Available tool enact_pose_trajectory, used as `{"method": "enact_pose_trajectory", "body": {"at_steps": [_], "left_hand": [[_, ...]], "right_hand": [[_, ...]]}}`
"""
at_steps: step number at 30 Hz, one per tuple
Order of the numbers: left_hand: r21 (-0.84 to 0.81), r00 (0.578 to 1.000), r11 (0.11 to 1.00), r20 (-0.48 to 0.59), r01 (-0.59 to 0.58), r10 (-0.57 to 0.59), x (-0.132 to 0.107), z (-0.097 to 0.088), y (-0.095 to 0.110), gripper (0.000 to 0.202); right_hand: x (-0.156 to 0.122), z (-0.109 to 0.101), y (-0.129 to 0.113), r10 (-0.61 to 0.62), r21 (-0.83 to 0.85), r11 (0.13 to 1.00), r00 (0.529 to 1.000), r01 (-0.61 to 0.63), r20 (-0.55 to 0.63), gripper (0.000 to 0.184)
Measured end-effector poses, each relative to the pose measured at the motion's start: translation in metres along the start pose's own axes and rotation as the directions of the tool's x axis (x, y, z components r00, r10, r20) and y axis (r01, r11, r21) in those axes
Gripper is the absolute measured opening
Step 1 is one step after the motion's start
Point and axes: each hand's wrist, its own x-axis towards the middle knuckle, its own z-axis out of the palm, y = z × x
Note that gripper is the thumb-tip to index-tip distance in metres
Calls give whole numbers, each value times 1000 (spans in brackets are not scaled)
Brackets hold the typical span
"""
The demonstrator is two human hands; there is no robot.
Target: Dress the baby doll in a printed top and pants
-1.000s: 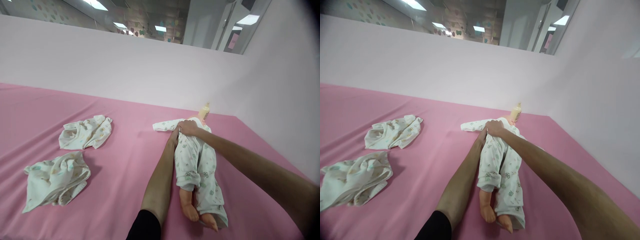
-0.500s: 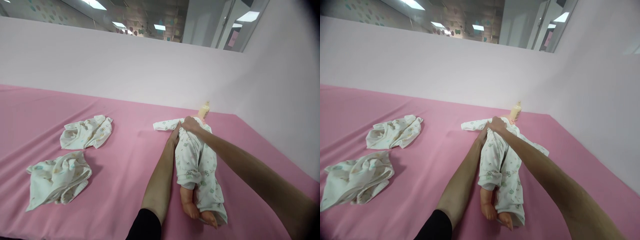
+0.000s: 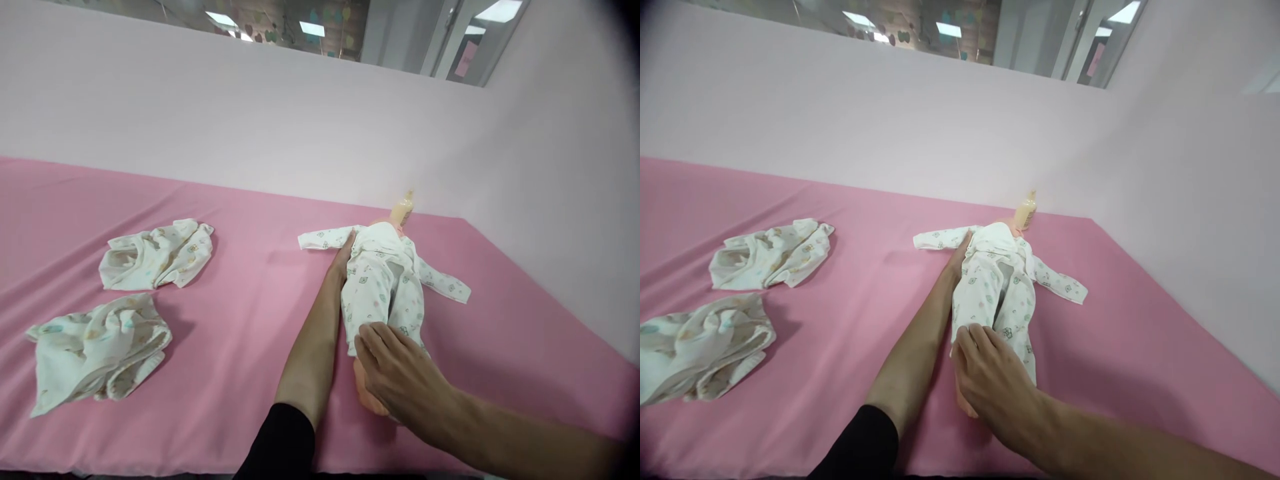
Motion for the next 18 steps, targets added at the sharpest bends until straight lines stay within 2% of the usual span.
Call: {"method": "enact_pose_trajectory", "body": {"at_steps": [3, 6, 8, 10, 14, 18], "left_hand": [[9, 1000, 1000, 14, 4, -4, -1, 3, 1, 44], [16, 1000, 1000, 16, -4, 3, -4, 4, 2, 43], [18, 1000, 1000, 10, -11, 11, -5, 5, 3, 43], [19, 1000, 1000, 1, -18, 18, -5, 6, 3, 43], [23, 1000, 999, -18, -25, 26, -6, 8, 2, 45], [24, 999, 999, -31, -38, 39, -16, 9, 0, 48]], "right_hand": [[7, 3, 4, -12, -55, 998, 1000, 11, -19, 13], [11, -2, 11, -57, 6, 998, 998, 57, 15, 6], [10, -4, 14, -75, 43, 996, 996, 73, 46, 7], [8, -2, 14, -63, 4, 998, 997, 63, 32, 5], [8, 12, 18, -44, -72, 997, 995, 38, -95, 13], [4, 17, 22, -34, 9, 999, 970, 37, -241, 19]]}}
